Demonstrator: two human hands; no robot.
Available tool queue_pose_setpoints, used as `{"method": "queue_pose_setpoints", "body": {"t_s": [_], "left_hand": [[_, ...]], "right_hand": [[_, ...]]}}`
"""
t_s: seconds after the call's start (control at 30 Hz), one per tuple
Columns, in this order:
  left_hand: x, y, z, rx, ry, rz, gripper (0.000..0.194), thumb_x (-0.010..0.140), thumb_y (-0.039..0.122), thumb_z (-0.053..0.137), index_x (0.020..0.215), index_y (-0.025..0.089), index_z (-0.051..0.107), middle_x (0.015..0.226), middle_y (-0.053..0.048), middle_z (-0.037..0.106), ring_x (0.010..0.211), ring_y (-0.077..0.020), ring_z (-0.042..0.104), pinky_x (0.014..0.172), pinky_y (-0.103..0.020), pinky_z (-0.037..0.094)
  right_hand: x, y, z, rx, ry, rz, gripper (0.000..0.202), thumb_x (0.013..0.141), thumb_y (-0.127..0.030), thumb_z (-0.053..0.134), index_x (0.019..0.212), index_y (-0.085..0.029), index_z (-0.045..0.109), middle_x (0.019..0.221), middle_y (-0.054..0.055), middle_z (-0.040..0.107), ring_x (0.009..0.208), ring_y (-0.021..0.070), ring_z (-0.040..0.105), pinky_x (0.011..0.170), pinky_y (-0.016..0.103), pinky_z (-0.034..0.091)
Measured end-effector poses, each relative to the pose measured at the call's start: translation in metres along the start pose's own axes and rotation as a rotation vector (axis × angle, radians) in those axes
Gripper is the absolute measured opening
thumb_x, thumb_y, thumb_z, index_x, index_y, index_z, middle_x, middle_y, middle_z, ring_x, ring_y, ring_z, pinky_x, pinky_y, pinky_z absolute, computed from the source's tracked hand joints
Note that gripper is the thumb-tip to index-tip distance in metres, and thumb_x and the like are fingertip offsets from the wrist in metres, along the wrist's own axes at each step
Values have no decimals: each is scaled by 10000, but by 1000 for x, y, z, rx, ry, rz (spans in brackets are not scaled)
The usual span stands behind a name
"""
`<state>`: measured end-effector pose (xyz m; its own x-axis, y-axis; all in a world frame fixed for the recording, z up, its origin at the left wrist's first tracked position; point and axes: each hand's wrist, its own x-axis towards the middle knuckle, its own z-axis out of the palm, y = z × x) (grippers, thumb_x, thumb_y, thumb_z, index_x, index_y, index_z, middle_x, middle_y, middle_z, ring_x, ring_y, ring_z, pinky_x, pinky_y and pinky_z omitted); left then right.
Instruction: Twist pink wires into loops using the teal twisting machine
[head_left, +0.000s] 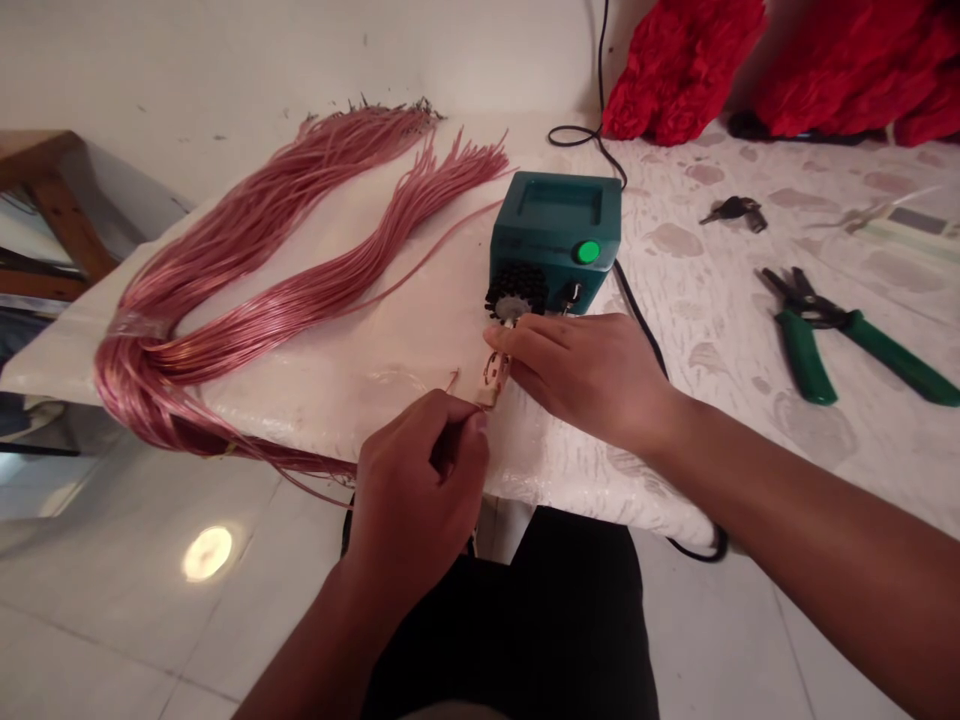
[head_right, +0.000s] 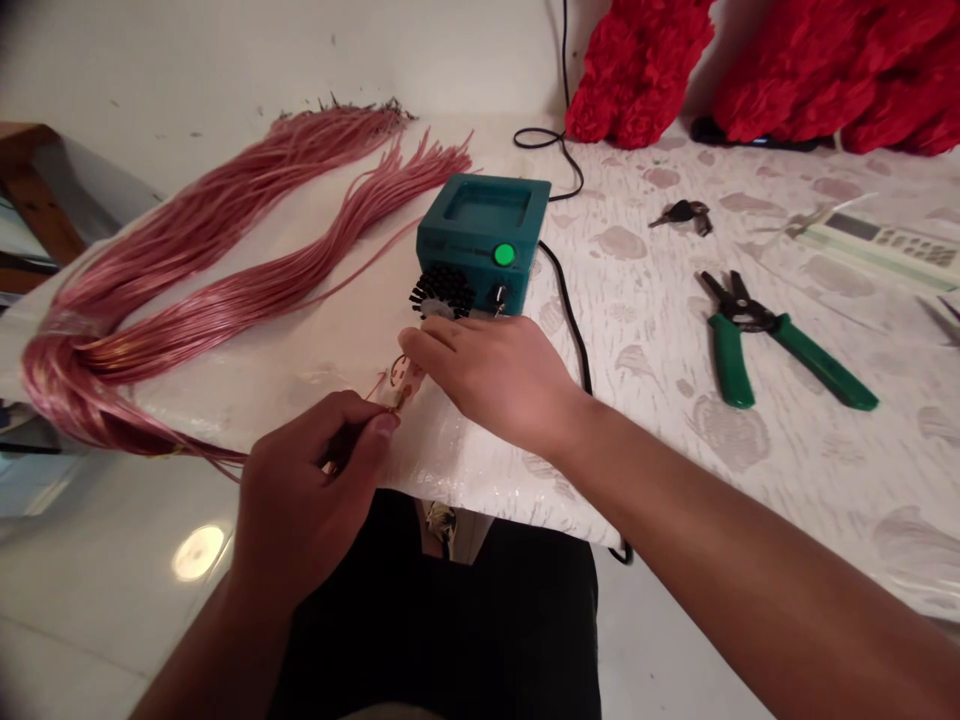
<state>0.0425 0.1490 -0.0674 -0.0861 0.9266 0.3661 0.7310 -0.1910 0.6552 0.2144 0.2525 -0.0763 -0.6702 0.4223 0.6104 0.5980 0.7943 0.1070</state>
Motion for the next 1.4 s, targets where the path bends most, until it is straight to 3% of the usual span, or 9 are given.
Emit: {"method": "queue_pose_setpoints", "body": {"t_s": [0.33, 0.47, 0.57, 0.63, 0.73, 0.9, 1.2, 1.4], "left_hand": [[1, 4, 6, -27, 74, -8, 155, 831, 99, 592, 698, 170, 624, 551, 69, 529, 479, -60, 441, 482, -196, 353], [0, 5, 8, -45, 103, -38, 156, 814, 100, 592, 678, 172, 616, 528, 77, 511, 461, -55, 418, 464, -191, 333], [1, 6, 8, -53, 104, -63, 158, 813, 113, 592, 669, 174, 618, 516, 76, 511, 460, -57, 427, 457, -189, 324], [1, 7, 8, -53, 96, -75, 166, 813, 124, 594, 656, 174, 614, 501, 75, 489, 455, -58, 415, 446, -189, 309], [2, 7, 7, -48, 78, -76, 179, 806, 129, 597, 633, 174, 597, 483, 78, 441, 443, -59, 381, 431, -191, 289], [0, 7, 4, -22, 59, -55, 173, 794, 122, 589, 630, 177, 597, 477, 80, 414, 437, -60, 368, 425, -196, 276], [-15, 7, -12, -30, 21, 19, 190, 795, 87, 570, 630, 181, 564, 494, 87, 372, 431, -53, 339, 436, -189, 295], [-27, 7, -30, -82, 22, 82, 183, 860, 87, 562, 704, 181, 580, 551, 75, 447, 454, -51, 375, 454, -178, 326]], "right_hand": [[0, 0, 0, 25, -68, 62, 203, 973, -198, 520, 1140, -231, 631, 913, -9, 739, 647, 156, 631, 515, 299, 213], [-3, 3, -4, 90, -88, 51, 401, 925, -158, 527, 1313, -252, 563, 966, -13, 736, 709, 159, 662, 535, 283, 276], [-5, 6, -11, 180, -64, 122, 561, 852, -132, 528, 1403, -228, 497, 850, -35, 706, 621, 136, 630, 533, 257, 331], [-6, 8, -16, 252, -14, 209, 540, 817, -144, 525, 1354, -194, 534, 742, -52, 659, 532, 116, 582, 518, 244, 357], [-6, 10, -20, 314, 95, 304, 355, 821, -170, 532, 1162, -166, 631, 661, -55, 604, 490, 102, 550, 511, 237, 389], [-5, 13, -17, 318, 230, 322, 136, 817, -141, 553, 878, -185, 666, 598, -54, 562, 483, 101, 519, 514, 241, 394], [-6, 18, -12, 309, 292, 350, 132, 799, -133, 554, 845, -197, 661, 574, -59, 541, 477, 105, 496, 515, 243, 399], [-9, 20, -6, 283, 298, 352, 146, 786, -154, 561, 880, -200, 664, 569, -69, 531, 474, 101, 493, 509, 229, 401]]}}
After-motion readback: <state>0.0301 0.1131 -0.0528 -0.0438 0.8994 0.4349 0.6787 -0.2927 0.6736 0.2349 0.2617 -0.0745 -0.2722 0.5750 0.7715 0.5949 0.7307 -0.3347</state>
